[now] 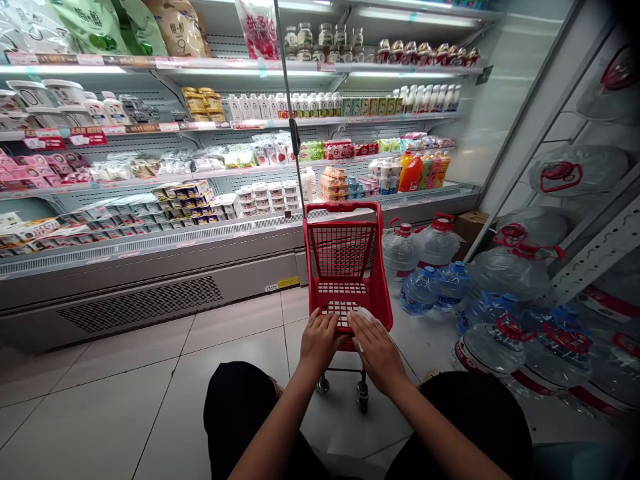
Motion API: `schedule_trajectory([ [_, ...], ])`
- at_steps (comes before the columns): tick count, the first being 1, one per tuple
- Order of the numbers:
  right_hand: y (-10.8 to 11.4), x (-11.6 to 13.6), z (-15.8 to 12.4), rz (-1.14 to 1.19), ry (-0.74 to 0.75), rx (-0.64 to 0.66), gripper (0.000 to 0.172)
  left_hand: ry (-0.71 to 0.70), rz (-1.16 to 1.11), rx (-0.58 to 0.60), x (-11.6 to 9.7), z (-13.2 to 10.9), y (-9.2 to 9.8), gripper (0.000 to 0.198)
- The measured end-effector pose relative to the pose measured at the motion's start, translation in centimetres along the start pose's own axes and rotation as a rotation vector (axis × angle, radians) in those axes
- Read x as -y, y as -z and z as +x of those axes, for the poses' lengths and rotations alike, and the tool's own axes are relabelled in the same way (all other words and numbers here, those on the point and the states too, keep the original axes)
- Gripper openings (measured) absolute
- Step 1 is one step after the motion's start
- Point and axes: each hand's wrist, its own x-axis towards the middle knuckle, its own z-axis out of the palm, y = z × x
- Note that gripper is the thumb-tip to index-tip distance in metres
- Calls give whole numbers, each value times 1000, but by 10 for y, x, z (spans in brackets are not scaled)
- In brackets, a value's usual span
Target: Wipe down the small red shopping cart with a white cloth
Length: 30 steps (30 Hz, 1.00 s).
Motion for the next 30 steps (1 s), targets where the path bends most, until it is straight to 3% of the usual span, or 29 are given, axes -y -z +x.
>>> schedule_trajectory([
  [3,-6,14,10,-4,6,-15,69,16,24,-42,-15,0,-10,56],
  [5,-4,9,8,13,16,-9,70,-16,17,-30,-18,-2,-11,63],
  [9,14,-30,-17,40,25,15,74,-75,-17,33,-16,-6,-2,64],
  [12,29,-60,-38,-25,-46,-2,83,-43,-10,48,-13,-9,4,61],
  [15,36,-73,-51,-104,-150,3,88,-18,-3,49,-14,-10,6,58],
  [18,31,-67,-57,-58,-236,3,83,-9,-14,41,-16,-10,4,57],
  [21,19,-44,-60,36,-275,-42,79,12,-13,19,-21,-9,1,56],
  [26,6,1,-56,93,-110,4,87,46,-7,-1,-31,-7,-3,65],
  [28,7,2,-54,113,-40,40,92,36,-16,23,-30,-6,-1,69],
  [30,11,-14,-55,122,-10,59,95,-16,-25,58,-24,-4,5,69],
])
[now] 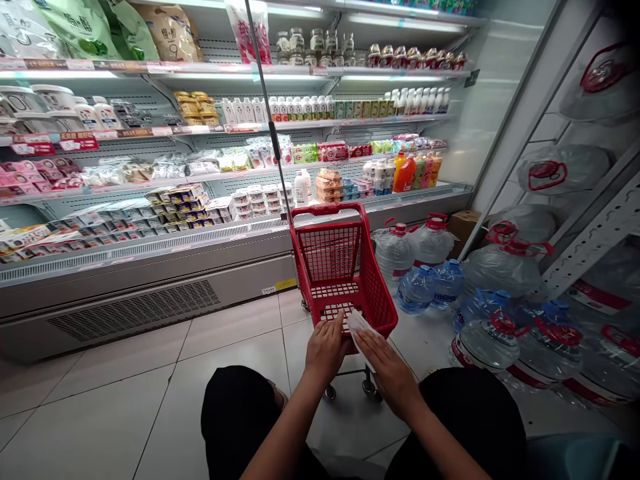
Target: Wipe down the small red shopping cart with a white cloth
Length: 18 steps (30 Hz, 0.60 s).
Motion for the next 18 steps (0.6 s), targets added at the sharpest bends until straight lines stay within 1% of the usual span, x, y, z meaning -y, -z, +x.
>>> schedule_trajectory([
  [1,4,-12,-2,2,-12,-2,94,-37,3,12,5,0,4,66],
  [3,13,-40,-4,7,-91,-27,88,-89,28,8,18,1,12,60],
  [5,20,-63,-4,14,-196,-48,79,-92,58,-18,30,2,18,54],
  [7,22,-74,0,19,-256,-66,73,-75,66,-32,37,3,18,48],
  [8,20,-74,3,17,-263,-78,72,-67,63,-35,38,4,15,44],
  [10,15,-64,12,-3,-239,-105,72,-51,58,-42,37,5,8,36],
  [12,8,-43,22,-20,-167,-100,74,-35,62,-55,33,6,0,35],
  [13,4,-29,27,-21,-121,-86,76,-33,63,-59,31,6,-4,37],
  [16,-6,14,39,8,-11,-51,81,-31,58,-78,23,7,-11,55],
  [18,-9,34,42,27,15,-46,85,-24,44,-92,17,6,-12,71],
])
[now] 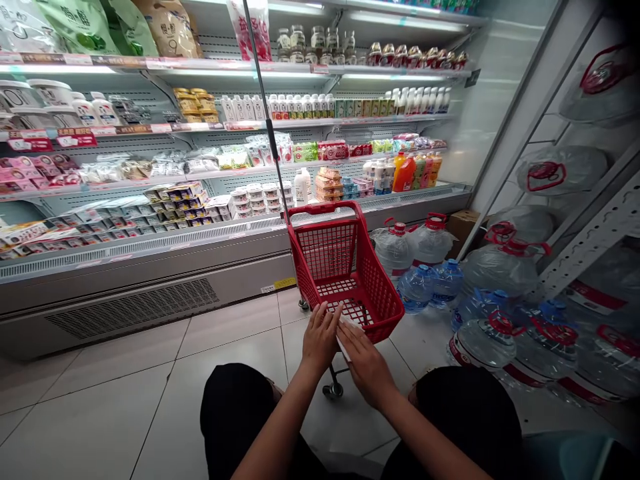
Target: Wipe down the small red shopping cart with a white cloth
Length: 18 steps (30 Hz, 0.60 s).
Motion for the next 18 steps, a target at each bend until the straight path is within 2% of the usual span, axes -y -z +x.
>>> schedule_trajectory([
  [3,4,0,-9,9,26,35,91,9,-46,-17,-7,1,3,85],
  [5,15,-22,-22,10,50,57,92,-14,-96,3,-6,3,7,86],
  [7,28,-55,-38,1,28,34,88,-91,-140,56,2,6,14,86],
  [10,47,-103,-56,-36,-99,-33,78,-254,-147,115,18,15,21,68],
  [12,52,-125,-60,-55,-178,-37,72,-317,-127,116,26,22,21,53],
  [15,49,-145,-56,-59,-246,-45,66,-340,-106,121,27,34,14,45],
  [18,39,-154,-48,-29,-314,-105,62,-340,-108,125,20,43,4,48],
])
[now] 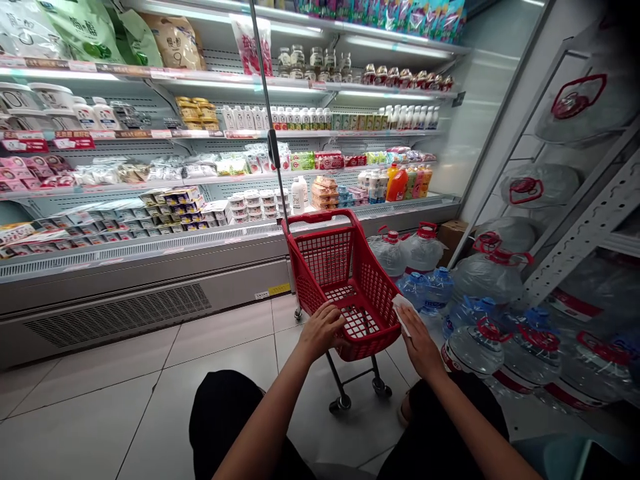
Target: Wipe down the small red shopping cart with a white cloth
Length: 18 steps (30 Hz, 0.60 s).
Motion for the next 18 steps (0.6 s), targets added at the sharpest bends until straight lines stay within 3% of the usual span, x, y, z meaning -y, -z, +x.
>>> schedule_trajectory([
  [4,-8,20,0,81,-51,-38,59,17,9,-36,-8,11,-11,62],
  [7,-13,62,-14,101,23,29,61,78,30,-47,-20,17,-19,69],
  [11,-17,105,-37,71,87,136,64,159,28,-51,-45,28,-32,60],
  [15,-5,87,-43,14,161,165,66,111,3,-20,-51,37,-31,65],
  [18,9,52,-36,-21,125,126,63,-5,-15,-16,-26,39,-16,60],
])
